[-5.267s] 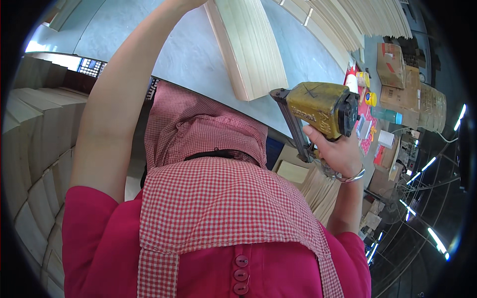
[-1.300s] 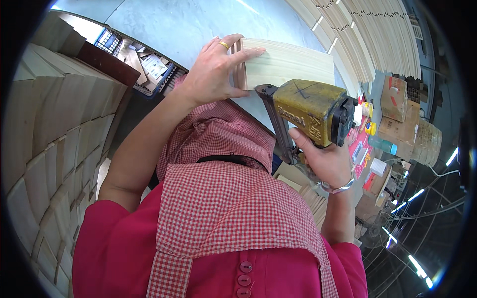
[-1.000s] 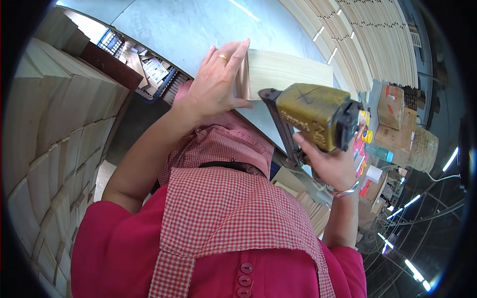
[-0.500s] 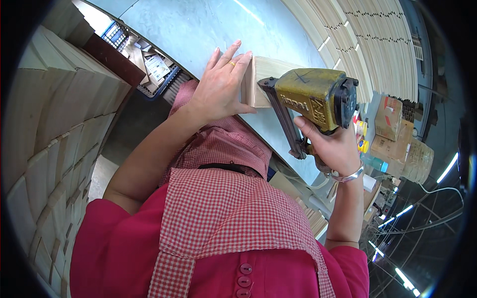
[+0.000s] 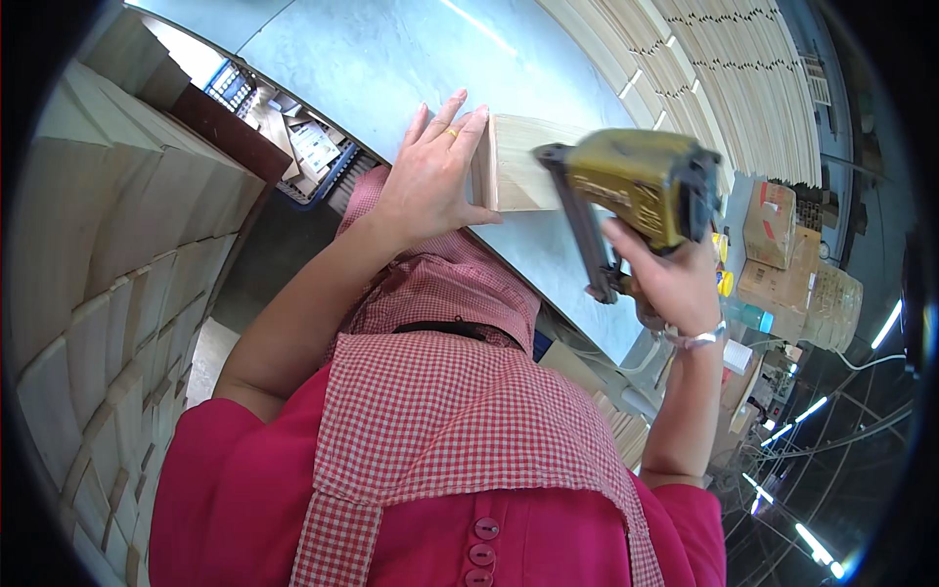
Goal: The person assembles small rectangular wooden boxes by applying glue to the edges of pre-cut wooden frames and attaching wooden panels. They use a pneumatic nail gun to secure the panels to the frames, repeating the process for multiple units on a workbench.
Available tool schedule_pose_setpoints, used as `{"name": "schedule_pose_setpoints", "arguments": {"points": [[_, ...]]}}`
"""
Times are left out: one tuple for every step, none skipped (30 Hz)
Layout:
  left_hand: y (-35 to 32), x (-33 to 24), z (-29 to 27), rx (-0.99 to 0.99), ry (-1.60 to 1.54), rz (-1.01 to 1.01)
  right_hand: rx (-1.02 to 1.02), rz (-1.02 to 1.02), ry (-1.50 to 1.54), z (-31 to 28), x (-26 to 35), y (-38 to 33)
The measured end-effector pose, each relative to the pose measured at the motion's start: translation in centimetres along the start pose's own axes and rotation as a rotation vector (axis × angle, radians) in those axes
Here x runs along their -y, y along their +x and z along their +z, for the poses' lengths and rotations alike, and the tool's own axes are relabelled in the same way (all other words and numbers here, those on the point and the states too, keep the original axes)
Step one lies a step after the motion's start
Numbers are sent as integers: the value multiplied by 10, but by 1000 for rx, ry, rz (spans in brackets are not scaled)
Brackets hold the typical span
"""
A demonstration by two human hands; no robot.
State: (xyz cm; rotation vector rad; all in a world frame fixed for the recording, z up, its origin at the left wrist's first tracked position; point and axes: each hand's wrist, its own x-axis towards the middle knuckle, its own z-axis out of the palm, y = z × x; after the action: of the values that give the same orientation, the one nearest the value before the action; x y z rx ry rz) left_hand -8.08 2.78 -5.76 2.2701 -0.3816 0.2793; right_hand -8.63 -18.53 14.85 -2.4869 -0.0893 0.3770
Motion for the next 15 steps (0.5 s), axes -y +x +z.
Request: {"name": "schedule_pose_setpoints", "arguments": {"points": [[0, 1, -1, 1, -2, -3, -102, 31, 21, -5, -9, -9], [-2, 1, -2, -10, -26, -13, -191, 74, 40, -10, -19, -17], [-2, 0, -1, -18, -53, -14, -279, 124, 43, -16, -34, -28], [-1, -1, -3, -29, -76, -16, -341, 191, 46, -23, -51, -38], [-1, -6, -10, -3, -169, -105, -398, 253, 56, -31, -68, -47], [-3, -14, -22, 19, -264, -187, -433, 316, 57, -40, -84, -56], [-2, -20, -31, 40, -364, -252, -483, 378, 59, -49, -102, -66], [-5, -19, -35, 4, -397, -297, -493, 364, 28, -56, -129, -81], [-14, -14, -36, -79, -507, -371, -502, 353, -2, -60, -165, -98], [-24, -7, -34, -136, -719, -469, -524, 354, -134, -63, -212, -117], [-20, -35, -65, -70, -974, -685, -548, 375, -253, -55, -255, -136], [-32, -14, -67, -11, -1076, -686, -542, 337, -411, -46, -269, -147], [-51, 14, -64, 48, -1154, -711, -554, 313, -591, -49, -276, -152], [-56, 6, -76, 34, -1461, -890, -607, 370, -567, -45, -304, -159], [-59, 1, -86, 64, -1925, -977, -568, 519, -546, -47, -315, -157]]}}
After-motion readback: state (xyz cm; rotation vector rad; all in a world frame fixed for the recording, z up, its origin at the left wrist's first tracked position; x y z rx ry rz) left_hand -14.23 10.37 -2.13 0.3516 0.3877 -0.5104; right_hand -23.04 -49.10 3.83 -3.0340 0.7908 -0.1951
